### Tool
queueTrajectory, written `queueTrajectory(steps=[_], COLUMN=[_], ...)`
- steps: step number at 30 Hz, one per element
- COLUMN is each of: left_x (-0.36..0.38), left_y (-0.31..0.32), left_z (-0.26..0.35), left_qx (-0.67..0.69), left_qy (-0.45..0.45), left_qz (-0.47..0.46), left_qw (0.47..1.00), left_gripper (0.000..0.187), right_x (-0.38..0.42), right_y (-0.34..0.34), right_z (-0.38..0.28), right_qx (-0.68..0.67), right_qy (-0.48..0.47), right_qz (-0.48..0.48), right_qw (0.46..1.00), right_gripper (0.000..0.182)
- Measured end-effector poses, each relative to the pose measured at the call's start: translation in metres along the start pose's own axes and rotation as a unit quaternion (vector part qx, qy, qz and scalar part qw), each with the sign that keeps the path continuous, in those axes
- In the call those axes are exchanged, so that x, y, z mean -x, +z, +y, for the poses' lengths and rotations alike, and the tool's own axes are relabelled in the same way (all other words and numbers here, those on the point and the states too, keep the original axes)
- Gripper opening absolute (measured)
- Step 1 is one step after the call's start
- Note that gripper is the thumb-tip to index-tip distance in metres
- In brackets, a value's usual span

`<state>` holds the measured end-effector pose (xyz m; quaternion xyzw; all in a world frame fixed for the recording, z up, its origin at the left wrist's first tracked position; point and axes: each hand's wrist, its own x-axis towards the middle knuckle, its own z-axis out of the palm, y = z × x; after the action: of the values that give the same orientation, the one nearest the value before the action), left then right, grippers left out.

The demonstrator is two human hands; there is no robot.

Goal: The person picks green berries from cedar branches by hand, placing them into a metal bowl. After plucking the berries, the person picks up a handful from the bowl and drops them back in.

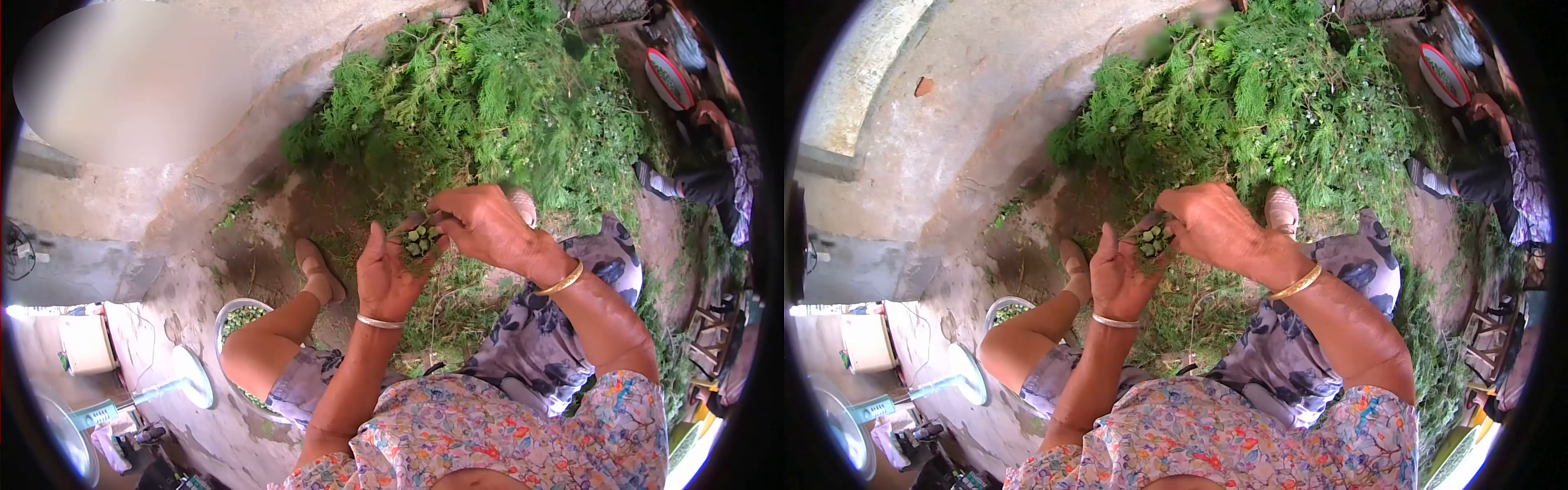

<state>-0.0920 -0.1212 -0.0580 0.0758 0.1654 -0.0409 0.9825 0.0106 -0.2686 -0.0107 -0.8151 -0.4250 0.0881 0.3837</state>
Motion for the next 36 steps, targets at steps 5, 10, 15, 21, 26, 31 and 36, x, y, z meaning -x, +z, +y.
queueTrajectory(steps=[5,10,15,21,26,31,36], left_x=[0.001,0.004,0.003,0.002,-0.004,-0.013,-0.006], left_y=[-0.004,0.005,0.008,0.008,-0.005,-0.027,-0.005], left_z=[-0.005,-0.012,-0.010,-0.011,-0.017,-0.022,-0.018], left_qx=[-0.037,-0.091,-0.077,-0.052,-0.118,-0.117,-0.163], left_qy=[-0.025,-0.039,-0.039,-0.073,-0.032,-0.037,-0.012], left_qz=[0.008,0.034,0.035,0.002,0.095,0.134,0.139], left_qw=[0.999,0.995,0.996,0.996,0.988,0.983,0.977], left_gripper=[0.068,0.067,0.067,0.060,0.041,0.018,0.018], right_x=[0.002,0.004,0.003,0.002,0.005,0.005,0.003], right_y=[0.008,0.013,0.015,0.018,0.023,0.021,0.022], right_z=[0.006,0.009,0.006,0.004,0.005,-0.006,0.001], right_qx=[-0.004,0.026,-0.008,-0.003,0.031,0.049,0.029], right_qy=[-0.072,-0.016,-0.001,0.046,0.044,0.117,0.117], right_qz=[-0.024,-0.081,-0.079,-0.094,-0.112,-0.171,-0.153], right_qw=[0.997,0.996,0.997,0.995,0.992,0.977,0.981], right_gripper=[0.012,0.014,0.019,0.028,0.025,0.023,0.022])
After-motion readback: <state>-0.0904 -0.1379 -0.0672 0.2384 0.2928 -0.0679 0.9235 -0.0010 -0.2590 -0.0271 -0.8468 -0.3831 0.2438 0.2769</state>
